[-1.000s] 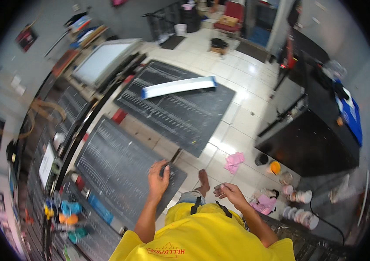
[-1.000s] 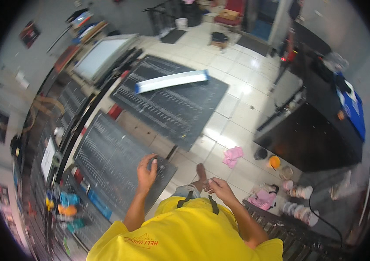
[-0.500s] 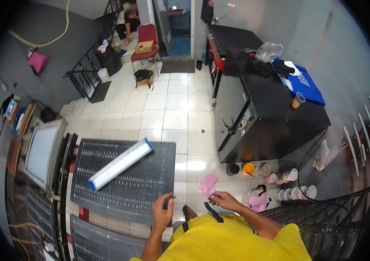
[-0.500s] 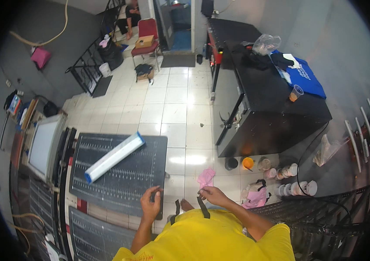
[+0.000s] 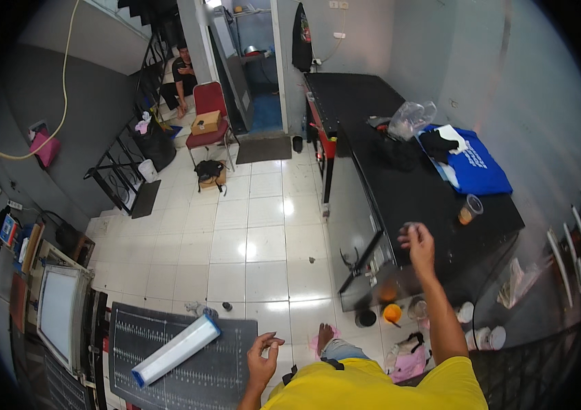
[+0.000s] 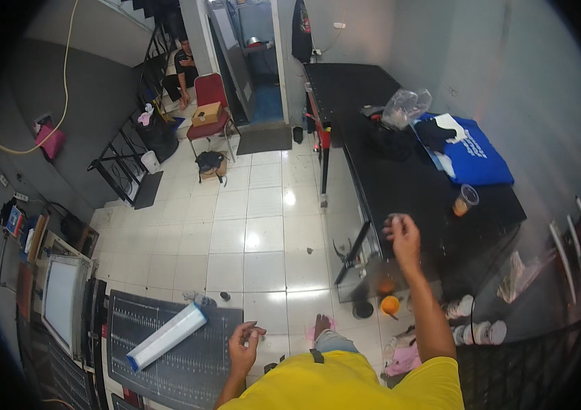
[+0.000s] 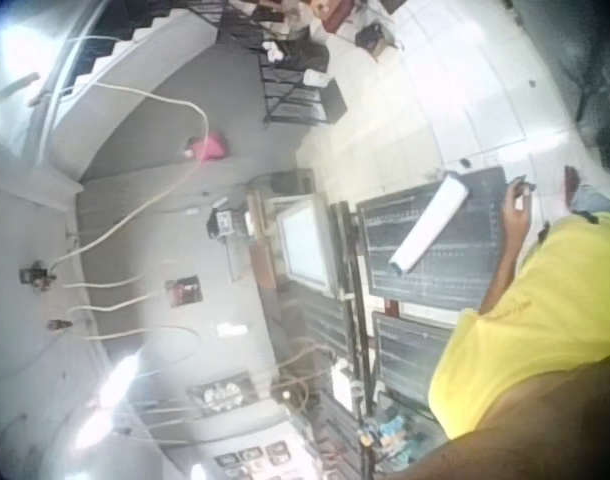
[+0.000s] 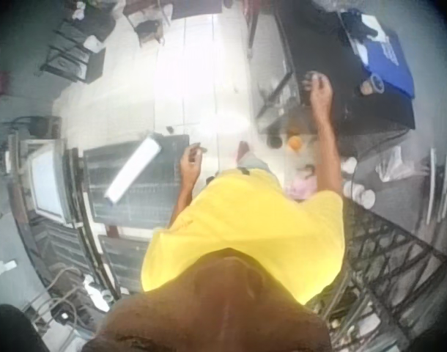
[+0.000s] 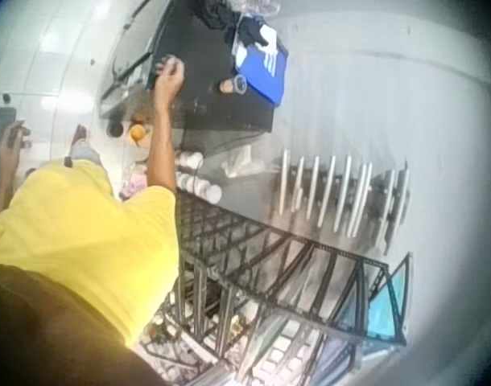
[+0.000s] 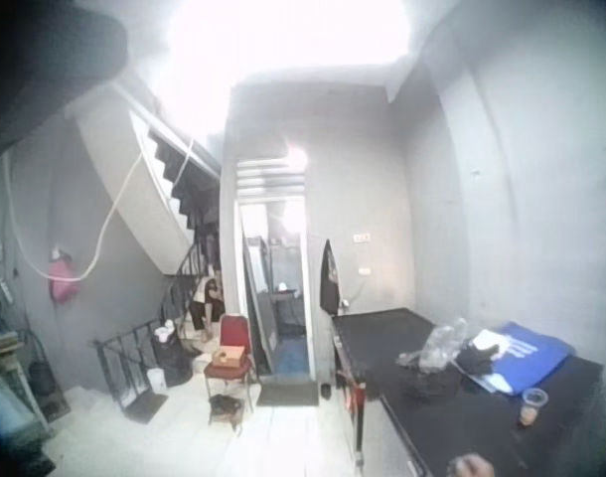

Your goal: The person wipes a metal screen printing frame with a black cloth, stirs ink in plastic cups, and continues cleaning the edges of the frame.

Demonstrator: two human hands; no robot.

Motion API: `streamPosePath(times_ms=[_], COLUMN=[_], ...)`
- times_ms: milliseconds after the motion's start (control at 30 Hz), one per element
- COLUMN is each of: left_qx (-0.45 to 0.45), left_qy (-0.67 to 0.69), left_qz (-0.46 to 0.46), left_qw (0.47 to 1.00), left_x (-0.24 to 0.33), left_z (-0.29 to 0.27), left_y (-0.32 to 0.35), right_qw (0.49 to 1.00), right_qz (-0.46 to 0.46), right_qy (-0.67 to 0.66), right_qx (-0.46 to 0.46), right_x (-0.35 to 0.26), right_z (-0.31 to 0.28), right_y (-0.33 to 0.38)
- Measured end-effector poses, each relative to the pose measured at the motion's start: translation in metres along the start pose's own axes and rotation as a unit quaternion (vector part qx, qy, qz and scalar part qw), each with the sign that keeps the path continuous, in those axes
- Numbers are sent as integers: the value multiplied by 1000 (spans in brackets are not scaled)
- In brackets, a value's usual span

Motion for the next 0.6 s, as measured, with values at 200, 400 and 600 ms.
streamPosePath(times_ms=[200,400,600], left_qx=[7,52,221], left_qy=[106,216,283], left_qz=[-67,-187,-446], left_qw=[992,957,820], left_x=[-22,-106,-291], left_z=[50,84,64], left_y=[-119,-242,-286], right_qw=[977,904,782], right_qz=[-39,-128,-94], right_qy=[204,401,614], right_qx=[39,69,53], right_x=[45,62,71], right_z=[-20,-10,19], right_y=[-182,-285,-296])
Point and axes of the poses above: each hand's wrist, its own y-axis away from the middle knuckle, its own z-axis out of the palm, x = y × z, the point moved 10 cm from there along -y, towards the middle knuckle, and after that the axes turned 3 degrees about -y, right-handed, at the moved point
